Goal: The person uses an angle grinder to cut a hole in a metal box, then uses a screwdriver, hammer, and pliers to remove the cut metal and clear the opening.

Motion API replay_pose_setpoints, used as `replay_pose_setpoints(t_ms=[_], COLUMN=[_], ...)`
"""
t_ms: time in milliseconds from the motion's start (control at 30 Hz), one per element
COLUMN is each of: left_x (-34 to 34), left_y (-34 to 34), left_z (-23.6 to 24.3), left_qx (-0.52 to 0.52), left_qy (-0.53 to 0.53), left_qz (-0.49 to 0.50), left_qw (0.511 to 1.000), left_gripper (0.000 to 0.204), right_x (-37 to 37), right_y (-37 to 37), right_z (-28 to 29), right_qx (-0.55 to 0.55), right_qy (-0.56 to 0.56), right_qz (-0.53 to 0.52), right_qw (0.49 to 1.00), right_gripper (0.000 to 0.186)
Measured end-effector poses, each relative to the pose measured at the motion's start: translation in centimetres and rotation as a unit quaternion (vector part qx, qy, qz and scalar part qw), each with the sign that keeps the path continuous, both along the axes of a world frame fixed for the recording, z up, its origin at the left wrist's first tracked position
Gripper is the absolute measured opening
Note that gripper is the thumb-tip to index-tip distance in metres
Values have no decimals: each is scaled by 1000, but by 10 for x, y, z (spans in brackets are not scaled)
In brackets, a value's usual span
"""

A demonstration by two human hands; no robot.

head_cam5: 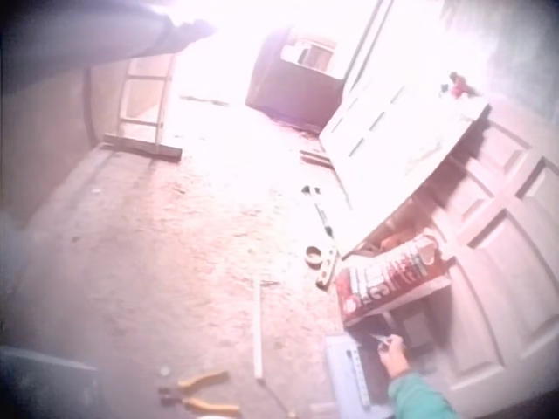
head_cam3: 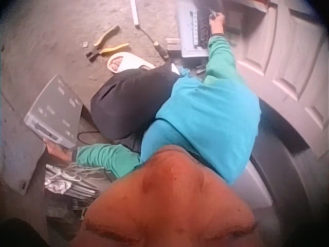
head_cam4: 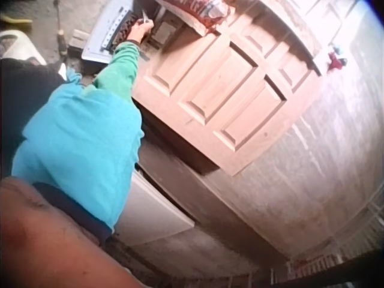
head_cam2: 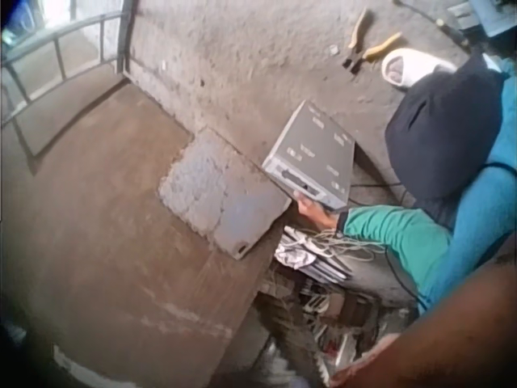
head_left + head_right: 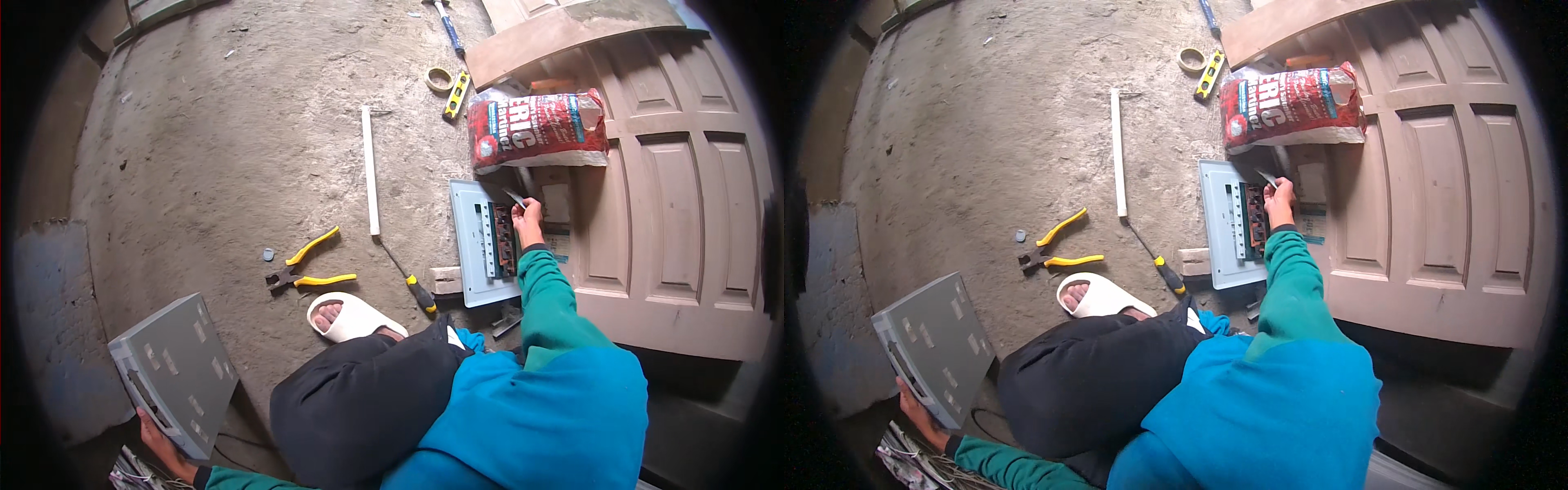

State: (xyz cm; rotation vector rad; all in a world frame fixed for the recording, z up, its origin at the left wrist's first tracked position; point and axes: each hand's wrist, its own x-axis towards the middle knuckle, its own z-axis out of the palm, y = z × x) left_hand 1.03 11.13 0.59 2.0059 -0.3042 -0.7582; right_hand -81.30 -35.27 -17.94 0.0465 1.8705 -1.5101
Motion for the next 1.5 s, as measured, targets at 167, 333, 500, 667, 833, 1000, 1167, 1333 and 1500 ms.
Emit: replay_pose_setpoints(t_ms=[167,333,500,667,833,1000,1167,1333,1500], left_x=[-2,3,-4,-8,-11,-25,-27,-10,4], left_y=[0,4,2,1,0,-19,-15,3,6], left_z=[3,0,5,1,-2,4,6,-15,-16], left_qx=[28,24,51,-11,101,79,101,77,33], left_qy=[-29,-18,-30,8,-163,-193,-203,-239,-118], left_qz=[-2,-5,1,21,25,29,8,24,-12], left_qw=[999,1000,998,1000,981,978,974,968,992], left_gripper=[55,58,59,57,48,52,52,47,55], right_x=[-20,-3,51,125,280,426,508,527,493], right_y=[-24,-49,-50,-19,23,66,97,105,101], right_z=[-26,-38,-31,-23,-29,-30,-49,-59,-45], right_qx=[22,-87,20,-77,-135,-181,-159,-77,-150], right_qy=[-43,-4,-15,193,289,328,402,468,262], right_qz=[-65,-202,-47,293,598,802,808,805,818], right_qw=[997,976,999,933,735,466,400,356,490], right_gripper=[4,8,16,17,17,27,33,27,20])
